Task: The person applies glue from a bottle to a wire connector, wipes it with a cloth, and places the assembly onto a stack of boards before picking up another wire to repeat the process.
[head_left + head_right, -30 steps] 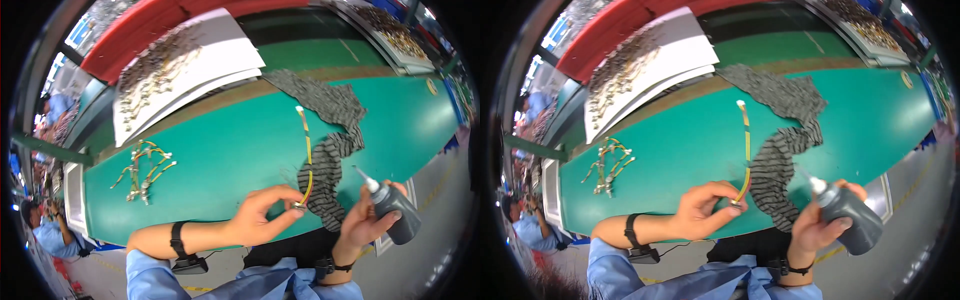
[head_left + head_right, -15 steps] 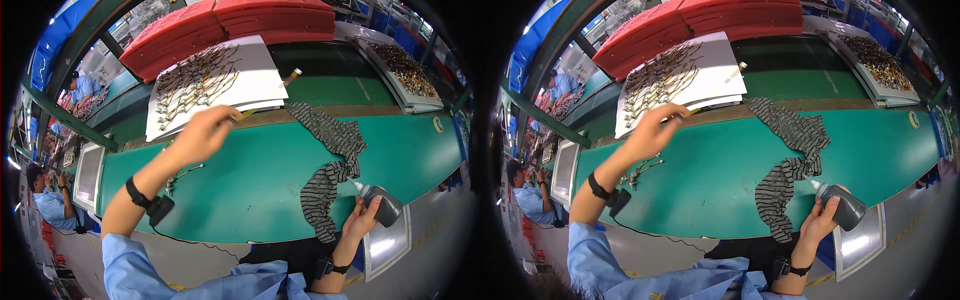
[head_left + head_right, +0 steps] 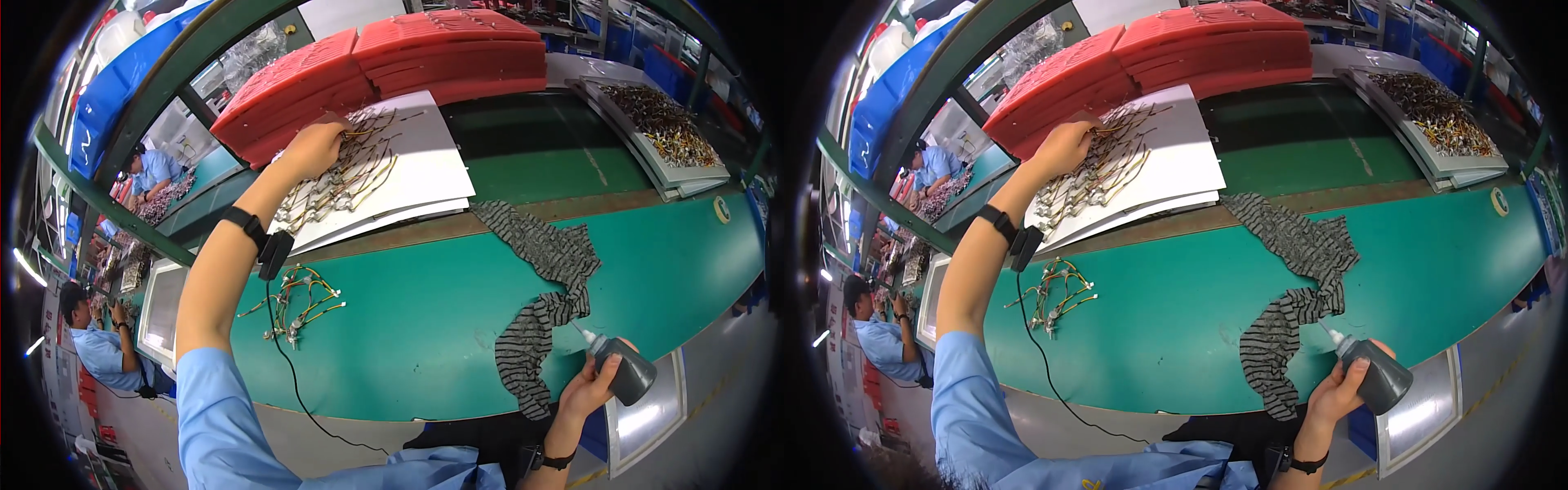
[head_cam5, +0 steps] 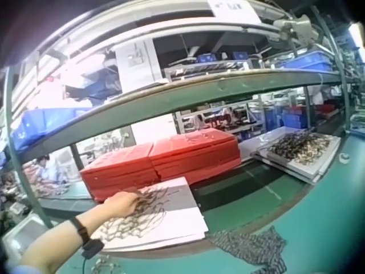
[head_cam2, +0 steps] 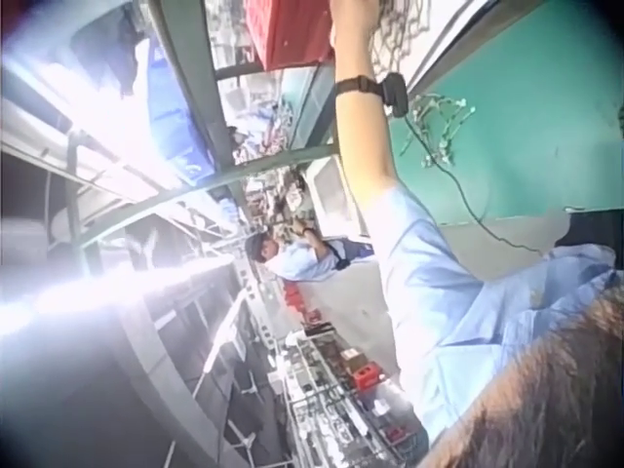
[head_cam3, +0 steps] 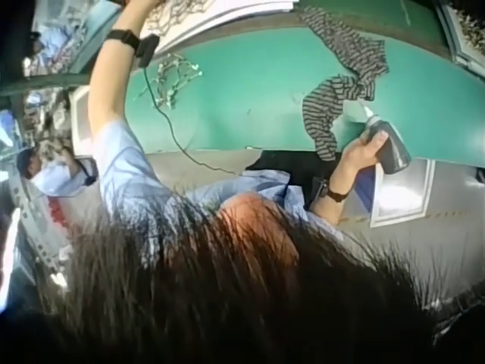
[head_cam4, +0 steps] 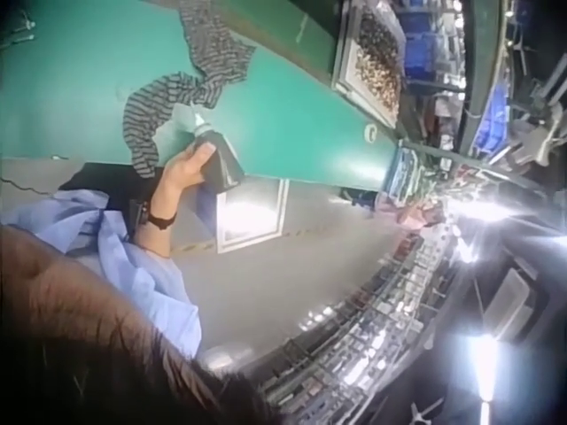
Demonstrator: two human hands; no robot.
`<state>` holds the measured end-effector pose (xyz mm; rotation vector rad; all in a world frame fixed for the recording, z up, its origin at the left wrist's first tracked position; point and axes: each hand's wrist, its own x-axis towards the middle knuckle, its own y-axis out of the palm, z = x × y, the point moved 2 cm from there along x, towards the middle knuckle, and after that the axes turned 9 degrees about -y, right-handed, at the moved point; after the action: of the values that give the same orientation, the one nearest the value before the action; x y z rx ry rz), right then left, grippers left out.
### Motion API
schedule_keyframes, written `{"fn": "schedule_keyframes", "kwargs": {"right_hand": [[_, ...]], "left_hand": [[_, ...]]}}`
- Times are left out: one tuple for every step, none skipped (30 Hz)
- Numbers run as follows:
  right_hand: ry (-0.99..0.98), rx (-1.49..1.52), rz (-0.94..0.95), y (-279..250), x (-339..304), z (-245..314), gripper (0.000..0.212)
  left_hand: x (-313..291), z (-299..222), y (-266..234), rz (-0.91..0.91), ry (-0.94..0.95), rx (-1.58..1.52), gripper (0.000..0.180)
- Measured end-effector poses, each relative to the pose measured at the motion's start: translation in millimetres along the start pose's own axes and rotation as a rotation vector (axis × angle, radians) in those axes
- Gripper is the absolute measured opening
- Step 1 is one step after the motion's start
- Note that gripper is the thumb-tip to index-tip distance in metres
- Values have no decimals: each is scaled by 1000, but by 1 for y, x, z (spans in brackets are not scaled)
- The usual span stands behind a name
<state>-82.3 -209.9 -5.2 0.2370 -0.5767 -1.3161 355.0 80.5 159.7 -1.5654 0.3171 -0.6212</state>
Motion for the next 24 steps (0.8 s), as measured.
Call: {"fn": "schedule_keyframes", "kwargs": {"right_hand": [[2,-3,-7,0,0,0,36],[15,7,-5,1,-1,2,37],[23,14,-4,3,-1,3,38],[32,21,-3,4,0,4,39],[31,18,-9,1,1,3,39],[30,23,30,-2,2,2,39],[29,29,69,-6,2,1,39],[29,37,109,-7,1,2,39],[28,38,106,-8,0,2,39],[5,16,80,-8,0,2,40],[-18,-5,55,-7,-1,2,41],[-35,-19,33,-7,-1,2,42],[-31,-10,36,-7,-1,0,42],[-8,11,30,-9,-1,-1,46],[9,18,17,-12,-1,-1,49],[28,25,4,-13,-1,-1,53],[28,21,1,-14,-1,-2,53],[11,-4,2,-15,-1,-3,55],[-6,-28,2,-16,-1,-3,57],[-23,-53,2,-16,0,-3,59],[-24,-58,-3,-15,0,-4,59],[-58,-42,8,-14,0,-6,55],[-92,-26,19,-12,1,-7,52],[-127,-11,30,-10,1,-7,49]], "left_hand": [[8,6,7,-50,57,-31,25],[15,14,12,-98,113,-60,25],[22,18,17,-148,172,-96,26],[30,23,23,-143,179,-98,26],[36,26,26,-145,162,-94,26],[42,30,29,-147,144,-88,27],[48,33,32,-150,125,-82,27],[53,35,36,-149,128,-81,27],[58,38,39,-138,115,-62,27],[63,40,44,-129,101,-45,28],[69,41,49,-121,87,-27,28],[73,49,53,-126,82,-20,28],[77,56,58,-129,83,-34,29],[81,64,62,-131,84,-48,29],[84,60,66,-127,93,-73,29],[86,57,68,-124,96,-76,29],[89,56,70,-119,61,-64,29],[91,54,71,-114,25,-53,29],[92,52,75,-108,-9,-42,28],[93,52,78,-105,-5,-43,28],[92,54,81,-115,-19,-68,28],[92,57,83,-126,-33,-93,27],[94,58,85,-136,-46,-119,27],[97,60,87,-130,-40,-123,27]]}}
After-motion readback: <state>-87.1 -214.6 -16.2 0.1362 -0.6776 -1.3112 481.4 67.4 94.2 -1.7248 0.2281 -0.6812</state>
